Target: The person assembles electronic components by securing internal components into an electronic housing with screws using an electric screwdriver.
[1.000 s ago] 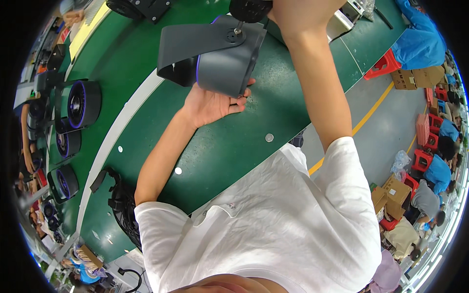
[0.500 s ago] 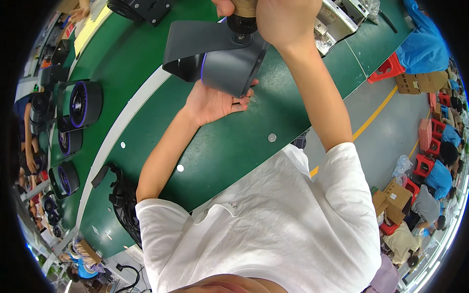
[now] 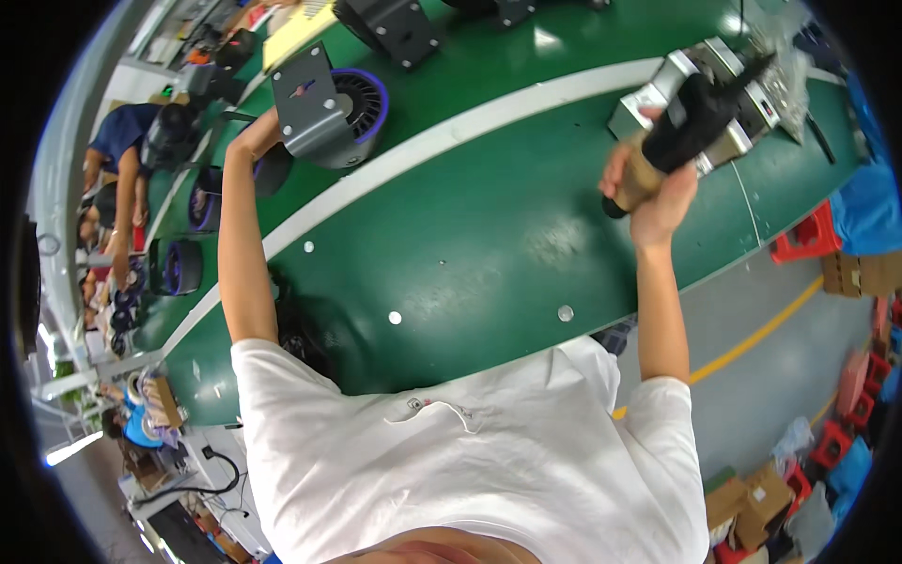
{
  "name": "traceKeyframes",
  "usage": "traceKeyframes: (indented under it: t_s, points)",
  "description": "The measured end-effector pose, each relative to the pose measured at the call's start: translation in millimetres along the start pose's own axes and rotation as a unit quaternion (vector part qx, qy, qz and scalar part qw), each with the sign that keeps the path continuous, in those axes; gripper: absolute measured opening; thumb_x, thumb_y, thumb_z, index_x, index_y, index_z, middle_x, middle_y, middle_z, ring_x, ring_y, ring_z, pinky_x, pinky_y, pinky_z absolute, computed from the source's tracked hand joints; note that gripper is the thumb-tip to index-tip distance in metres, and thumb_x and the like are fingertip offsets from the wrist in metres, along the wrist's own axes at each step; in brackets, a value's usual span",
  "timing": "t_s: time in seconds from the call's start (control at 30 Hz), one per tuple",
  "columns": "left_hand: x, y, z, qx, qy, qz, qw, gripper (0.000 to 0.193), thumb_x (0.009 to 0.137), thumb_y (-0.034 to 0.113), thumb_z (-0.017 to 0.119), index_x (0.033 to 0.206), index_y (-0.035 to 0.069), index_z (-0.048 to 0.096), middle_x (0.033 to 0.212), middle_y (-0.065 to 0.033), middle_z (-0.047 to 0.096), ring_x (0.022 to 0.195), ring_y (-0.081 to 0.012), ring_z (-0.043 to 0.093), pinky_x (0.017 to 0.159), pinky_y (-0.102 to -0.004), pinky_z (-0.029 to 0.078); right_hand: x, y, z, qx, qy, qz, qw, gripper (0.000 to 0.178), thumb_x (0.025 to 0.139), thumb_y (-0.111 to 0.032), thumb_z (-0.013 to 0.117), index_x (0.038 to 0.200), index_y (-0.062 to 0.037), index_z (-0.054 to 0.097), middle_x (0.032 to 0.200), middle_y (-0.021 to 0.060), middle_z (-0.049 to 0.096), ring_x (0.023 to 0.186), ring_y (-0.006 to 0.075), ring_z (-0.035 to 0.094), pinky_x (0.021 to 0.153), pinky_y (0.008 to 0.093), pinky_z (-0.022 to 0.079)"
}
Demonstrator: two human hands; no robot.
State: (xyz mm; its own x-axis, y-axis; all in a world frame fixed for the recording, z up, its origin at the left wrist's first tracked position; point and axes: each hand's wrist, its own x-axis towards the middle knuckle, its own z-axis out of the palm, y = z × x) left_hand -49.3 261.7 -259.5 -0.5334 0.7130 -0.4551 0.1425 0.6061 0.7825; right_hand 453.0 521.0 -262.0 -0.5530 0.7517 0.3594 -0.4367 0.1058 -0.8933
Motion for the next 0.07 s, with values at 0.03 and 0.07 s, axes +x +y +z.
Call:
traceKeyframes:
  t_s: [0.03,0.07]
  points:
    - [-8,5,-12,0.004,0.032,0.001,0.999,0.071,0.099,0.059,0.049,0.153,0.013,0.046,0.134,-0.0128,0.063,0.117,-0.0218,0.062,0.098,-0.037,0.05,-5,7,-12,-0.039,-0.02,-0.022,0.999,0.101,0.09,-0.088,0.035,0.146,-0.0034,0.039,0.067,0.0097,0.054,0.052,0.0192,0.052,0.052,0.0317,0.046]
    - [-16,9,-23,0.008,0.063,0.002,0.998,0.075,0.099,0.062,0.048,0.156,0.014,0.042,0.148,-0.0106,0.056,0.132,-0.0206,0.056,0.112,-0.0366,0.044,-9,13,-23,-0.079,-0.04,-0.045,0.995,0.1,0.088,-0.087,0.041,0.147,-0.006,0.039,0.07,0.0107,0.056,0.056,0.0197,0.056,0.055,0.0318,0.049]
